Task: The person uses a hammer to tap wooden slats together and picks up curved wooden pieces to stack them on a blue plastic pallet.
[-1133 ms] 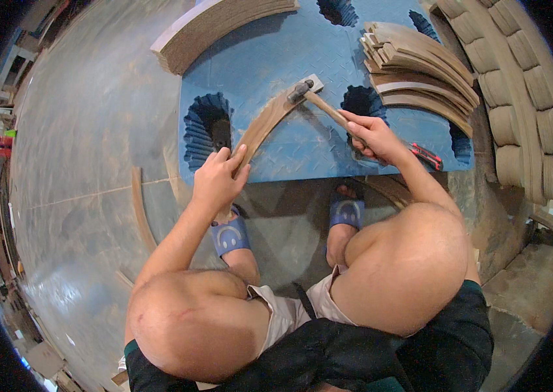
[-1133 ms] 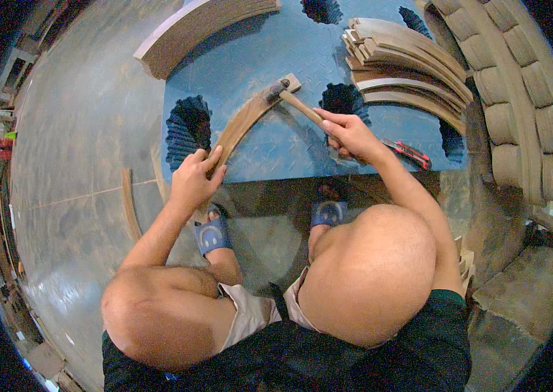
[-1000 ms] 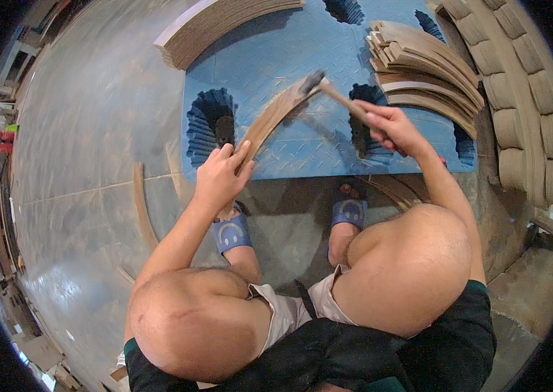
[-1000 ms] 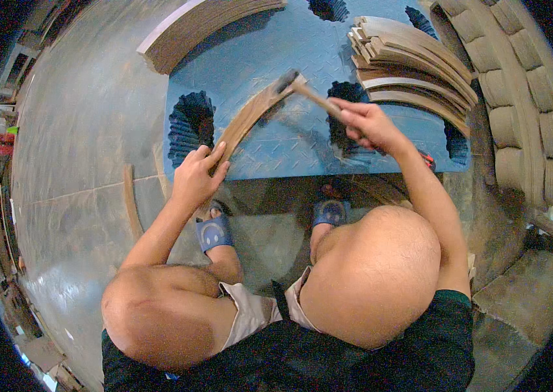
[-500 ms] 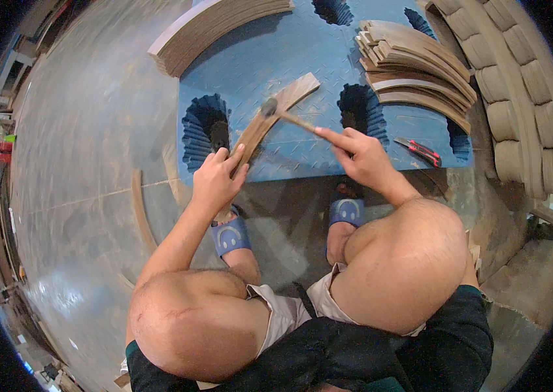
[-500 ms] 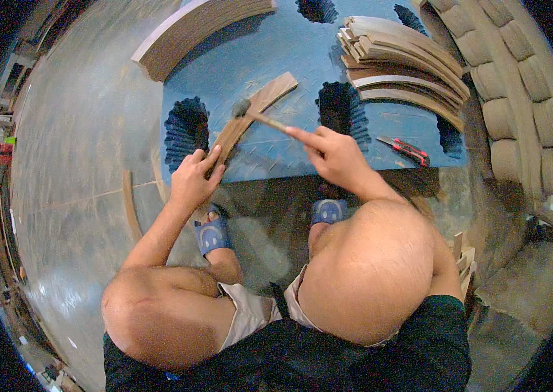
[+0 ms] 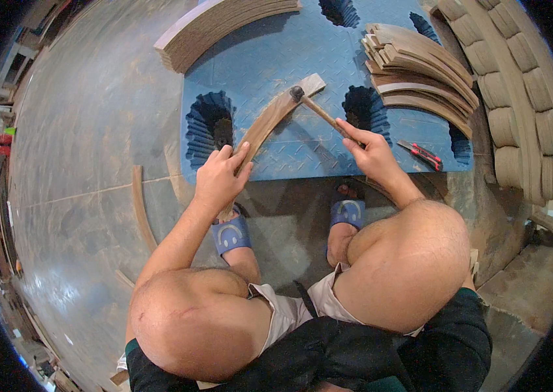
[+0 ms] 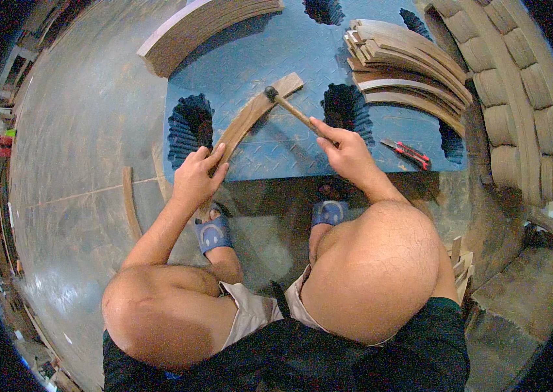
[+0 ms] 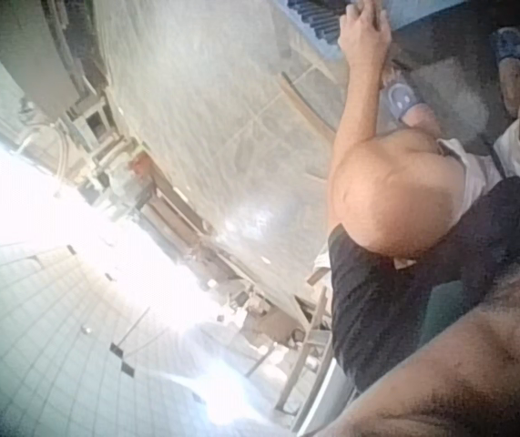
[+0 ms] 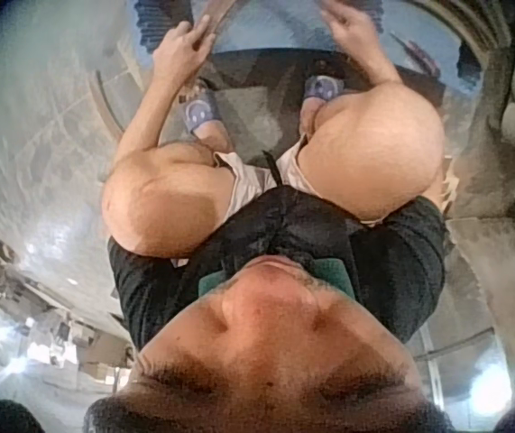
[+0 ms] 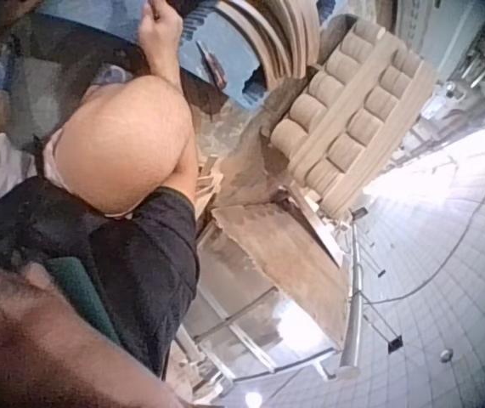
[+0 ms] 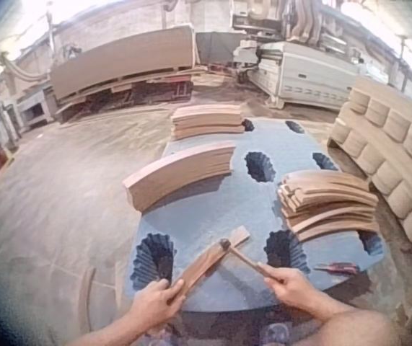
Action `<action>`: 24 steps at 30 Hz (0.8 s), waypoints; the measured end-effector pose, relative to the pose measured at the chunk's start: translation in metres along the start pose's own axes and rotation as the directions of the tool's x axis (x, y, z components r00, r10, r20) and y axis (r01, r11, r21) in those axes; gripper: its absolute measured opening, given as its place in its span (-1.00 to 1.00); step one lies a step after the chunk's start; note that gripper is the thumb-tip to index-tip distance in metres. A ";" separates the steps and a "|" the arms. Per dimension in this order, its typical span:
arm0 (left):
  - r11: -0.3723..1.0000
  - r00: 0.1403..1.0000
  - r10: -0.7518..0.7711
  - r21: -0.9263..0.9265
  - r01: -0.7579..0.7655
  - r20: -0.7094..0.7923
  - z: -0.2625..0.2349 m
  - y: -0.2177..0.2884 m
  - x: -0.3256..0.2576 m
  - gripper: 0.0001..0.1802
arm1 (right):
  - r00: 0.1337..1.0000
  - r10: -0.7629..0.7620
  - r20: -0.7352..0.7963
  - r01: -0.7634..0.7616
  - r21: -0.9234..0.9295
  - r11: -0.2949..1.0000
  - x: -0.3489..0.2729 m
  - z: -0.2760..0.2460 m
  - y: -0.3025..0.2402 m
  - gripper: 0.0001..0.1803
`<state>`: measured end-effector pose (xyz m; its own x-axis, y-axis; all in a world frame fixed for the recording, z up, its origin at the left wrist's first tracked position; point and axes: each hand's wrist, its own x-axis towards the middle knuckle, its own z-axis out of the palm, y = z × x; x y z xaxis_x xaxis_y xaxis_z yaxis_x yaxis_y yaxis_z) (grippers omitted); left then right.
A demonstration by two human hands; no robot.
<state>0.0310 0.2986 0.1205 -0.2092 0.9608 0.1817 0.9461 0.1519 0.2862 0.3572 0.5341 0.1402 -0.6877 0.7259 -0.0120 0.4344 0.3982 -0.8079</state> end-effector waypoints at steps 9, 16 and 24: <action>1.000 1.000 0.003 0.004 -0.003 -0.010 0.001 0.001 0.001 -0.44 | 1.000 -0.028 -0.006 0.029 0.085 0.996 -0.001 0.001 -0.001 -0.41; 1.000 1.000 0.004 -0.009 -0.004 -0.016 0.001 0.005 0.004 -0.44 | 0.976 -0.166 -0.138 0.189 0.176 0.966 -0.003 0.010 -0.004 -0.40; 1.000 1.000 -0.016 -0.004 0.016 0.023 0.003 0.001 0.002 -0.44 | 0.888 -0.407 0.215 0.459 -0.478 0.749 -0.016 0.012 -0.044 -0.34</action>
<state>0.0322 0.3014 0.1188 -0.2190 0.9632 0.1556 0.9415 0.1667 0.2930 0.3419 0.4982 0.1684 -0.9125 0.3615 0.1914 0.2872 0.8995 -0.3293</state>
